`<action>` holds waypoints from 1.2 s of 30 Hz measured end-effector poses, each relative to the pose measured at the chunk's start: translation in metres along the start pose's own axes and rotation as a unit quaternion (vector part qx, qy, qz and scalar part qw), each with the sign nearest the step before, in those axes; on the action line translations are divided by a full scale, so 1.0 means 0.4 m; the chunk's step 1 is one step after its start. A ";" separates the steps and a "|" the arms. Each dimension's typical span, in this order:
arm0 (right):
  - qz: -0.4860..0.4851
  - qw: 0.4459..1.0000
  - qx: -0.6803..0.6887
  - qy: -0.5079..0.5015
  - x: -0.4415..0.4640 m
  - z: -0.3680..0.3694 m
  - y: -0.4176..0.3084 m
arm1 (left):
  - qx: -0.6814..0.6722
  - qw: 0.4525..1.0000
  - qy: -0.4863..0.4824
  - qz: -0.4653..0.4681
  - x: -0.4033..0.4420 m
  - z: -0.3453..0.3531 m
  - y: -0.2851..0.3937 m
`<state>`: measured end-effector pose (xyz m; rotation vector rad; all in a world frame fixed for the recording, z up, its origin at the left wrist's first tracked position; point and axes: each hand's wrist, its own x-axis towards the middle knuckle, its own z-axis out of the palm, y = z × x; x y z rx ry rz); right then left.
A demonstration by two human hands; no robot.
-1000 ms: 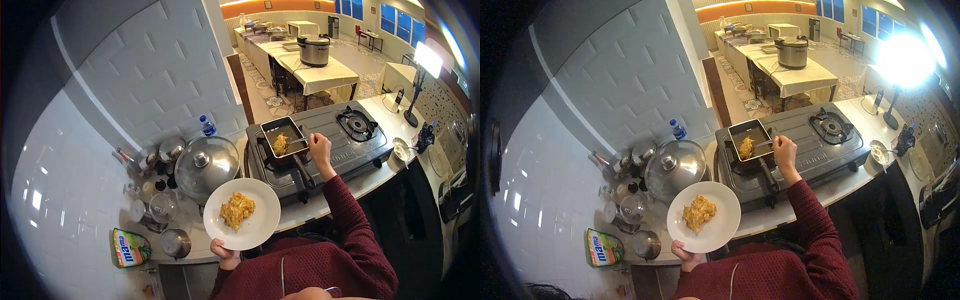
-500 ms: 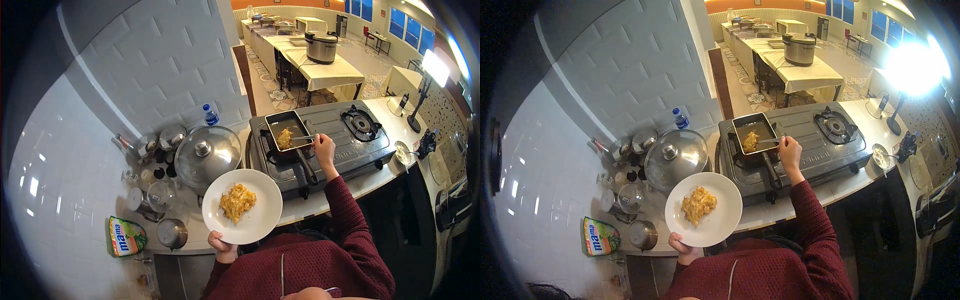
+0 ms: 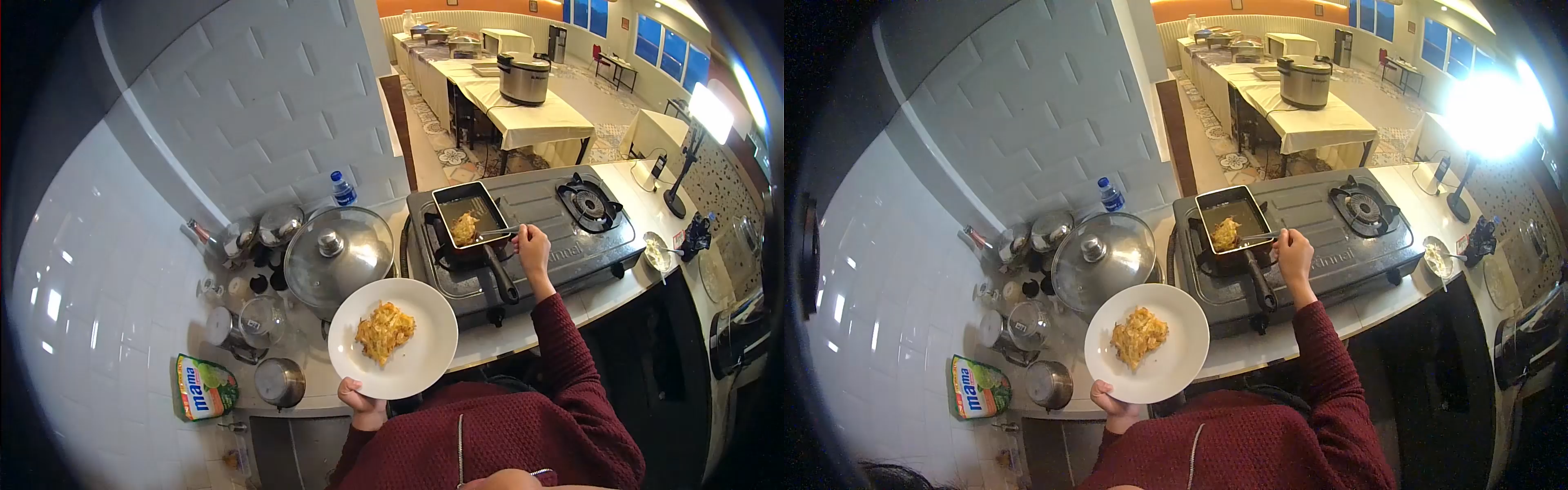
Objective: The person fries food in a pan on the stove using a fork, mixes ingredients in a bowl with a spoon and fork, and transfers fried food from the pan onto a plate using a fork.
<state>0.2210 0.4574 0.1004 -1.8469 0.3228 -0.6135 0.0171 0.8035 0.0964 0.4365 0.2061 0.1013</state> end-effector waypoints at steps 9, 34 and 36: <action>-0.002 0.999 0.010 0.033 -0.006 0.017 0.007 | 0.013 1.000 -0.019 0.011 0.000 0.014 -0.001; -0.098 0.991 -0.073 0.051 -0.072 0.019 -0.088 | -0.034 0.999 -0.034 -0.023 -0.004 -0.020 -0.002; -0.092 0.993 -0.064 0.046 -0.073 0.017 -0.090 | -0.032 0.999 -0.028 -0.008 -0.004 -0.012 -0.005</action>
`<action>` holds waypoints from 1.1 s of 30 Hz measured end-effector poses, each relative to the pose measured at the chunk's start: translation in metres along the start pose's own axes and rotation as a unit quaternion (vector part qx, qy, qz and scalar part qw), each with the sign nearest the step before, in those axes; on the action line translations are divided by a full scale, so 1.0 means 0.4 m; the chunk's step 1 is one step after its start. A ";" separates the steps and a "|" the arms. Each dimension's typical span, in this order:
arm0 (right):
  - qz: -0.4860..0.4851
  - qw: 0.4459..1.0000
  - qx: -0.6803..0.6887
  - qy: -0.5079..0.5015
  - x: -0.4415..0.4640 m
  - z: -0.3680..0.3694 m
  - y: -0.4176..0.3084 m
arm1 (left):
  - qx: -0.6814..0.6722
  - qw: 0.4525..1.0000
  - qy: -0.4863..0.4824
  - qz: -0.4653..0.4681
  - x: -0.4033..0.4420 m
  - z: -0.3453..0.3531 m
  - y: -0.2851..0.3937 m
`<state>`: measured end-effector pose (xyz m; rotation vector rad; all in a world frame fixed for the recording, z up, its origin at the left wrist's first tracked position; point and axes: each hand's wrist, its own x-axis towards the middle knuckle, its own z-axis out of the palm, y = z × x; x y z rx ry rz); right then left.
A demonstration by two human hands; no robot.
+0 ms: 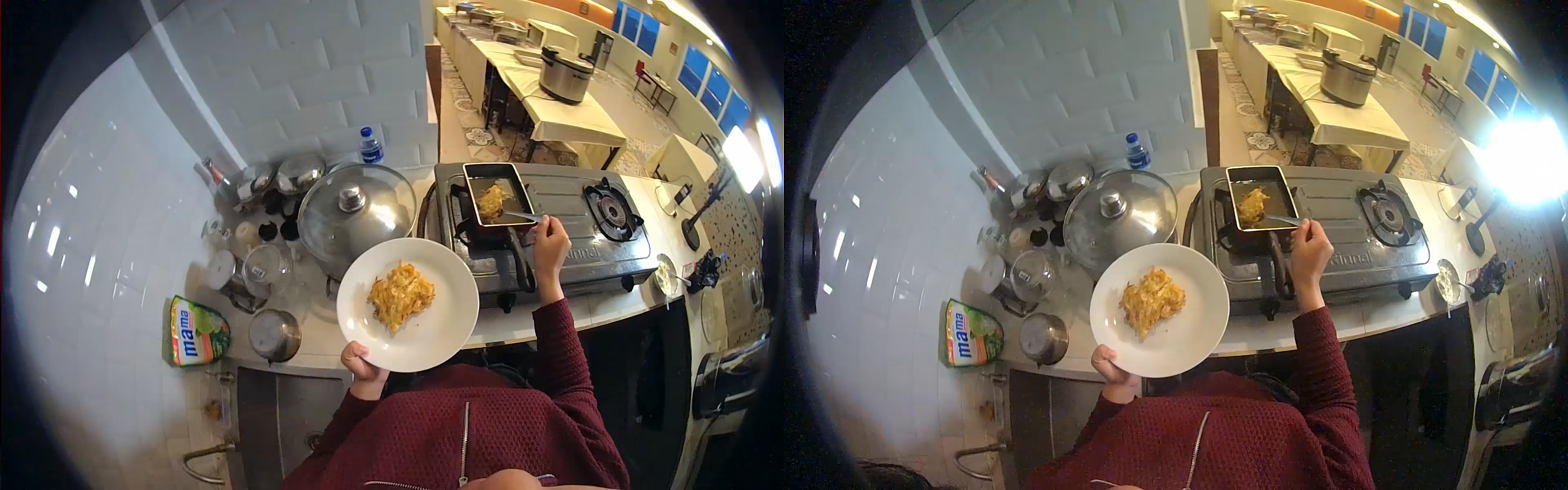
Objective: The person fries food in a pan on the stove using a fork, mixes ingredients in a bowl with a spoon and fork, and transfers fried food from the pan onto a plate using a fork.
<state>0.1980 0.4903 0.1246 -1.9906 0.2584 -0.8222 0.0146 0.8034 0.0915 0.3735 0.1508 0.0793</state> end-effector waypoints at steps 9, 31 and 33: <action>-0.005 1.000 -0.008 0.001 -0.002 0.006 -0.004 | 0.013 1.000 0.002 0.012 -0.002 -0.015 -0.003; -0.003 1.000 -0.019 -0.007 -0.003 0.005 -0.003 | 0.029 0.999 0.036 0.006 -0.003 -0.001 0.002; 0.006 1.000 -0.013 -0.006 -0.004 0.008 -0.005 | 0.030 0.999 0.027 0.003 -0.003 0.000 0.004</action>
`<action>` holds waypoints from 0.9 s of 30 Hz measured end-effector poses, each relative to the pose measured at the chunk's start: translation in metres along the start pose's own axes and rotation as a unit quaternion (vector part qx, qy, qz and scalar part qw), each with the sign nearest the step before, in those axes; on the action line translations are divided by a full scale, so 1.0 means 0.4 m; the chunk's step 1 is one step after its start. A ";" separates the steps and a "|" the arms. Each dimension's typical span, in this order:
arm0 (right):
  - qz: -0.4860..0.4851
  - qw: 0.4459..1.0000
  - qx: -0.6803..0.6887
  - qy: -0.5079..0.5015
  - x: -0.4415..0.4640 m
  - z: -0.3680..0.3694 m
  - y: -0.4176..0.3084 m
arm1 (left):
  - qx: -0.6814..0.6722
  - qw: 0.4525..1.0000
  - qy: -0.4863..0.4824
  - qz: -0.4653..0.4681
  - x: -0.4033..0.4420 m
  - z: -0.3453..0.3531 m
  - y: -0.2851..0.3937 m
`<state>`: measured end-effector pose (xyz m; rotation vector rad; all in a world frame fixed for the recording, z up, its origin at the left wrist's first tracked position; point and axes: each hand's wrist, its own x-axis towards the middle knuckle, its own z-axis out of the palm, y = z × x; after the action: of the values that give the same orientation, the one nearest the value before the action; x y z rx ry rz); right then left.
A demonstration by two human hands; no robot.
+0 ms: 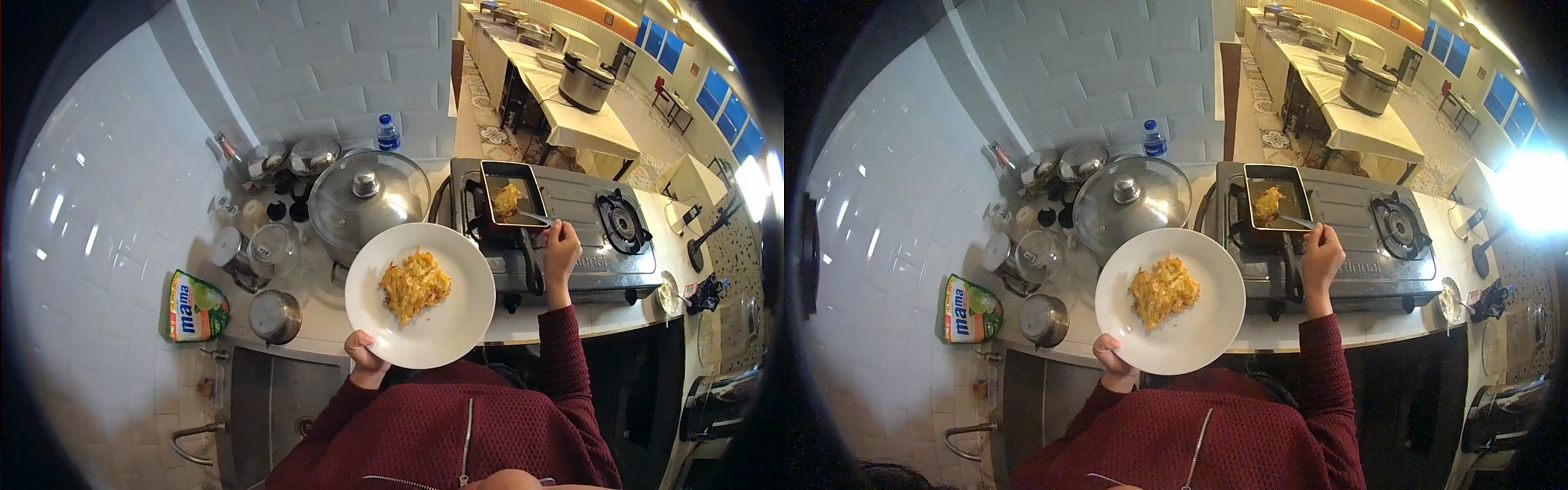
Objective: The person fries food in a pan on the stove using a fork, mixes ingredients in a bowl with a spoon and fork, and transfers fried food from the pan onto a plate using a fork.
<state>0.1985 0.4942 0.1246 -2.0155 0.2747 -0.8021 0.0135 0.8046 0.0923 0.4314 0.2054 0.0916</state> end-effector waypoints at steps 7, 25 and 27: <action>-0.011 1.000 -0.011 -0.002 0.002 0.004 0.013 | -0.015 0.998 -0.054 0.012 -0.001 0.009 0.004; -0.010 1.000 0.001 0.001 -0.005 -0.001 -0.011 | 0.010 0.999 -0.022 0.027 -0.006 0.008 0.000; -0.010 1.000 -0.005 0.001 -0.005 -0.001 -0.012 | 0.031 0.999 -0.011 0.029 -0.008 0.006 0.002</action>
<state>0.1964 0.4975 0.1278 -2.0301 0.2605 -0.8183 0.0111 0.8041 0.0955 0.4992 0.1745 0.1376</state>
